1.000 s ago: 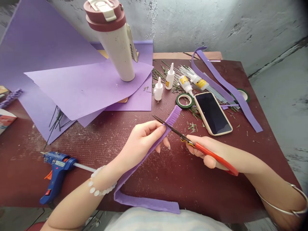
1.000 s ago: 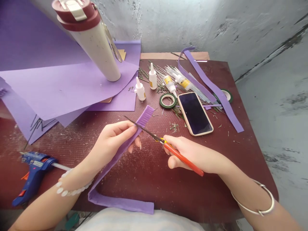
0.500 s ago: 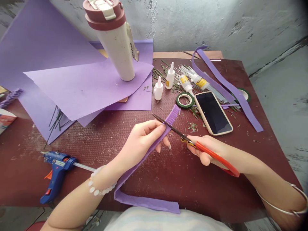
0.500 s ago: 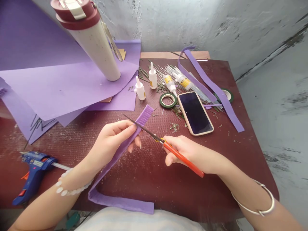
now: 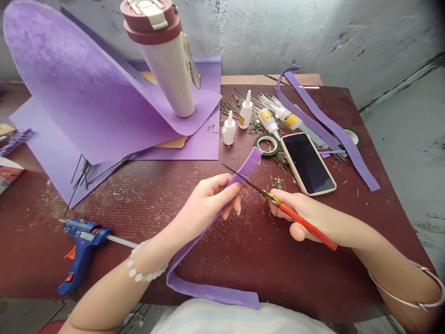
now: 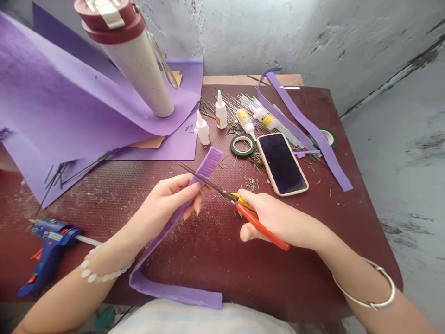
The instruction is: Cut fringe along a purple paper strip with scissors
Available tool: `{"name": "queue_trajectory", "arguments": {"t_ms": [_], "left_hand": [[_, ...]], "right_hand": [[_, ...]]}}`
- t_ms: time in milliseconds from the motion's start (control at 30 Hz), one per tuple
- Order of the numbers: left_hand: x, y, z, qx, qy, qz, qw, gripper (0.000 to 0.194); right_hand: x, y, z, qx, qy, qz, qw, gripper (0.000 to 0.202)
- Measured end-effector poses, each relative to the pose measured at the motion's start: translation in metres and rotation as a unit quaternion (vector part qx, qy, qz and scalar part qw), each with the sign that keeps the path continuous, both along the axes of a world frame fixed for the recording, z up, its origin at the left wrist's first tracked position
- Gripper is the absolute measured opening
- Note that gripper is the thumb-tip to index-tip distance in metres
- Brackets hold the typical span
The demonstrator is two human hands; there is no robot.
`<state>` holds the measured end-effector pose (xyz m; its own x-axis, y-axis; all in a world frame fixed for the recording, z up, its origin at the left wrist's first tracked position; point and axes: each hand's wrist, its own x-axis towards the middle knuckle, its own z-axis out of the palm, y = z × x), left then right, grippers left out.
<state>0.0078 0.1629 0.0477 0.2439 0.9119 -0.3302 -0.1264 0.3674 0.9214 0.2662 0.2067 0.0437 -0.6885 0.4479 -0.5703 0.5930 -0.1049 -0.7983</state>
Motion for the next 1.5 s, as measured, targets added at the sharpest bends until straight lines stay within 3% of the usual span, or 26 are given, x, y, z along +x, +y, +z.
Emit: {"name": "queue_trajectory", "arguments": {"t_ms": [167, 300, 500, 733, 933, 1200, 1500], "left_hand": [[0.000, -0.001, 0.000, 0.028, 0.029, 0.053, 0.998, 0.031], [0.000, -0.001, -0.003, 0.041, 0.033, 0.061, 0.997, 0.032], [0.000, 0.000, -0.003, 0.045, 0.023, 0.075, 0.996, 0.028], [0.001, -0.003, -0.002, 0.059, 0.044, 0.042, 0.996, 0.025], [0.000, -0.004, -0.003, 0.068, 0.065, 0.032, 0.995, 0.025], [-0.003, -0.002, 0.000, 0.070, 0.054, 0.028, 0.996, 0.030], [-0.001, -0.001, 0.003, 0.049, 0.053, 0.037, 0.997, 0.034]], "right_hand": [[-0.011, 0.000, 0.014, 0.081, -0.115, 0.012, 0.990, 0.058], [-0.016, -0.003, 0.015, 0.152, -0.175, 0.015, 0.973, 0.065], [-0.012, -0.009, 0.000, 0.285, -0.149, 0.006, 0.947, 0.072], [-0.009, -0.011, -0.011, 0.358, -0.103, 0.006, 0.928, 0.079], [-0.010, -0.011, -0.010, 0.348, -0.095, 0.004, 0.933, 0.078], [-0.017, -0.011, -0.001, 0.211, -0.093, -0.023, 0.973, 0.062], [-0.013, -0.008, -0.001, 0.207, -0.077, -0.027, 0.975, 0.048]]}}
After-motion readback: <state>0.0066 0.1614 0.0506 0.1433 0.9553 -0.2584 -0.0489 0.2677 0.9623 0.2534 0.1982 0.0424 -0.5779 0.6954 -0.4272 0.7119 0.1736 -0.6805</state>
